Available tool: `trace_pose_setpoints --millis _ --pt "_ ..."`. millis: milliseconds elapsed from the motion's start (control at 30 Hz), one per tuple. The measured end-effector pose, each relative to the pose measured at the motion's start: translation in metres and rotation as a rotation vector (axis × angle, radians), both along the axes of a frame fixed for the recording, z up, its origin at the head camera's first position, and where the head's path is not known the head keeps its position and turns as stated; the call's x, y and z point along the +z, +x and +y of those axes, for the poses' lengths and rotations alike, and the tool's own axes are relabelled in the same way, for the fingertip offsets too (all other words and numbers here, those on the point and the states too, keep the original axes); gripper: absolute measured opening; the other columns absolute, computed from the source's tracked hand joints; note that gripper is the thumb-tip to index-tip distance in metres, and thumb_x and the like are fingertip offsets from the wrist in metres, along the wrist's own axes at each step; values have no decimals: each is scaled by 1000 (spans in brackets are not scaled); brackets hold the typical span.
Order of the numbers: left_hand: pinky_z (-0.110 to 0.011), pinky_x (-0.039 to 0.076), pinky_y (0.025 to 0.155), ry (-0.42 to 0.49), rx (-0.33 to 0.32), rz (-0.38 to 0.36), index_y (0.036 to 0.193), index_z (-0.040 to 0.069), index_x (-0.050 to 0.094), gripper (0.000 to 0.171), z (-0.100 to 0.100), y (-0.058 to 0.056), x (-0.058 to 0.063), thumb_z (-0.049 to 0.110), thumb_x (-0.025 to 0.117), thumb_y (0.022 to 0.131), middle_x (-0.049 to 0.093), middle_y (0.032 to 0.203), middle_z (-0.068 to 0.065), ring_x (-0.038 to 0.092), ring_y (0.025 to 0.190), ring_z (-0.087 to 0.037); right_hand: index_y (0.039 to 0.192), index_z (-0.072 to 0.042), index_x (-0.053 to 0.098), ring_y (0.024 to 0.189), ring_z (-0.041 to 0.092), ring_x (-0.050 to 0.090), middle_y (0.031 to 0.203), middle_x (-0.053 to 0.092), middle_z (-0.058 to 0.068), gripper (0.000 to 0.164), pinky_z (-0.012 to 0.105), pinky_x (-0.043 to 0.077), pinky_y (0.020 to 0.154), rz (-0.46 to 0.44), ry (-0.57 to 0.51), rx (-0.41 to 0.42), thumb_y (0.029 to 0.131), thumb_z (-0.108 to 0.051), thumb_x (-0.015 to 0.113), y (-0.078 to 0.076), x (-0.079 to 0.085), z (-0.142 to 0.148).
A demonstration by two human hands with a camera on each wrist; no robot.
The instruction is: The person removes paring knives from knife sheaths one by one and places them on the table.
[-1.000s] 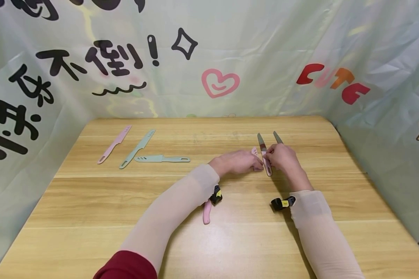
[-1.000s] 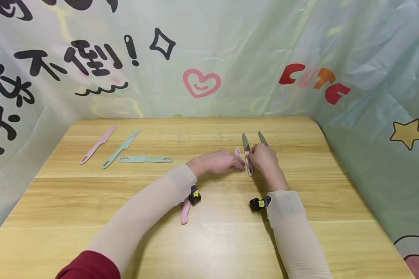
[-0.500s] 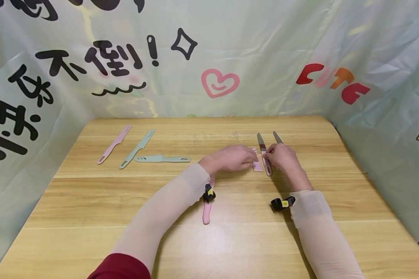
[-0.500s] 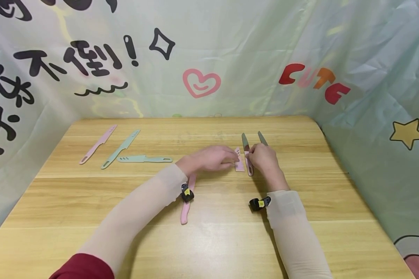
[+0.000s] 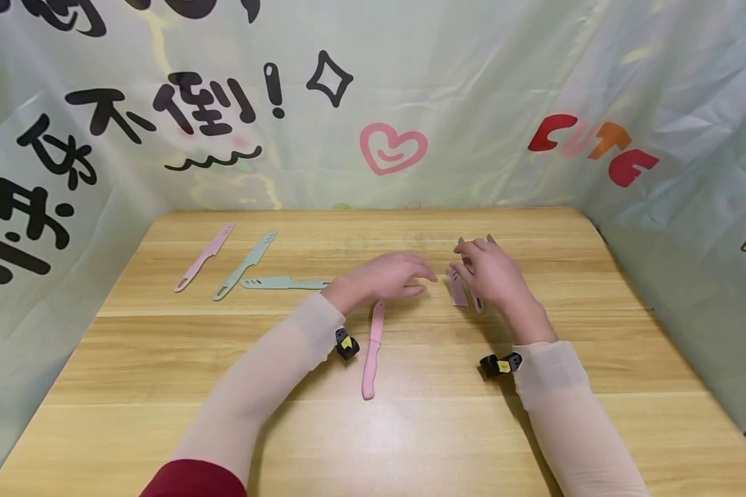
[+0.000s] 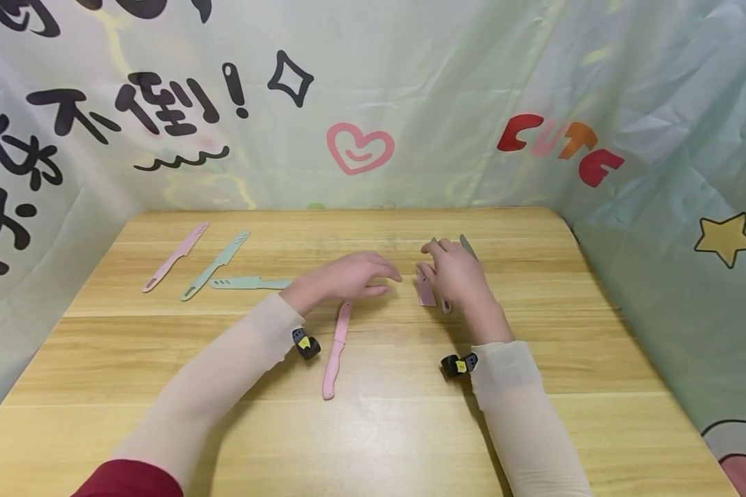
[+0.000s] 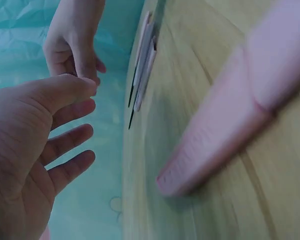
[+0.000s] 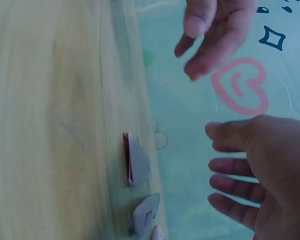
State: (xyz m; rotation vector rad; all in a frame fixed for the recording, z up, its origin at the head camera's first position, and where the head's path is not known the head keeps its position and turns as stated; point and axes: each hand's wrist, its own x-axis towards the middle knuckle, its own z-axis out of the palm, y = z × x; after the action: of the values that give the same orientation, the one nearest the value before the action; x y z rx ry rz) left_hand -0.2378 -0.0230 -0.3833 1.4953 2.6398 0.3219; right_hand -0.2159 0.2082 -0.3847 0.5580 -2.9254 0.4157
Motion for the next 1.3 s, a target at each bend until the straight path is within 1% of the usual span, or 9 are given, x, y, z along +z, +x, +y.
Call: trace_pose_setpoints --millis 100,300,500,633,800,933,1033,1167,1300 --pt "-31 34 112 -20 -13 6 129 15 64 31 -9 3 -3 23 58 100 62 130 0 50 128 -18 126 -5 60 96 31 58 113 62 16 37 51 51 84 21 4 56 98 -29 62 2 1 -4" --pt "-31 37 111 -45 -38 -1 129 16 65 30 -24 13 -7 24 57 101 64 128 3 51 126 -17 126 -8 61 117 39 54 124 61 14 36 55 46 96 26 -27 146 97 -29 64 3 -1 -12" --pt "-29 40 108 -61 -51 -39 129 18 66 30 -39 22 -9 24 58 100 64 126 5 53 124 -15 123 -7 63 103 32 62 114 64 10 34 49 51 91 113 -31 246 96 -27 66 4 -4 -17" --pt "-28 42 105 -67 -69 -91 128 17 67 30 -49 27 -10 24 60 99 65 125 5 56 120 -12 123 -9 64 96 28 64 115 64 8 35 47 53 86 145 -27 282 94 -27 68 7 -4 -21" --pt "-26 43 104 -77 -98 -156 126 14 67 33 -57 31 -12 25 66 95 65 126 3 57 116 -11 124 -10 64 103 29 63 118 64 8 35 49 52 88 121 -21 308 94 -28 68 9 -4 -28" --pt "-25 41 106 -103 -130 -161 124 15 68 32 -63 34 -13 26 69 94 66 120 5 58 110 -9 125 -10 64 110 31 60 119 64 9 35 50 50 94 93 -31 310 95 -27 67 11 -5 -32" --pt "-24 45 97 -122 -148 -156 121 16 69 29 -67 37 -13 25 69 94 66 110 7 58 99 -9 126 -10 63 112 31 59 122 63 9 36 50 50 94 78 -29 315 95 -29 66 12 -5 -35" --pt "-25 46 97 -125 -156 -153 121 17 69 28 -73 40 -15 25 68 94 66 112 8 57 106 -12 132 -13 60 119 31 55 129 59 8 41 51 47 98 35 -20 340 96 -33 64 15 -4 -40" --pt "-30 34 112 -125 -140 -154 126 15 67 31 -79 42 -16 22 65 96 64 125 5 51 126 -19 134 -16 58 123 31 52 132 58 6 43 51 43 103 -2 -6 372 97 -36 63 19 -3 -46"
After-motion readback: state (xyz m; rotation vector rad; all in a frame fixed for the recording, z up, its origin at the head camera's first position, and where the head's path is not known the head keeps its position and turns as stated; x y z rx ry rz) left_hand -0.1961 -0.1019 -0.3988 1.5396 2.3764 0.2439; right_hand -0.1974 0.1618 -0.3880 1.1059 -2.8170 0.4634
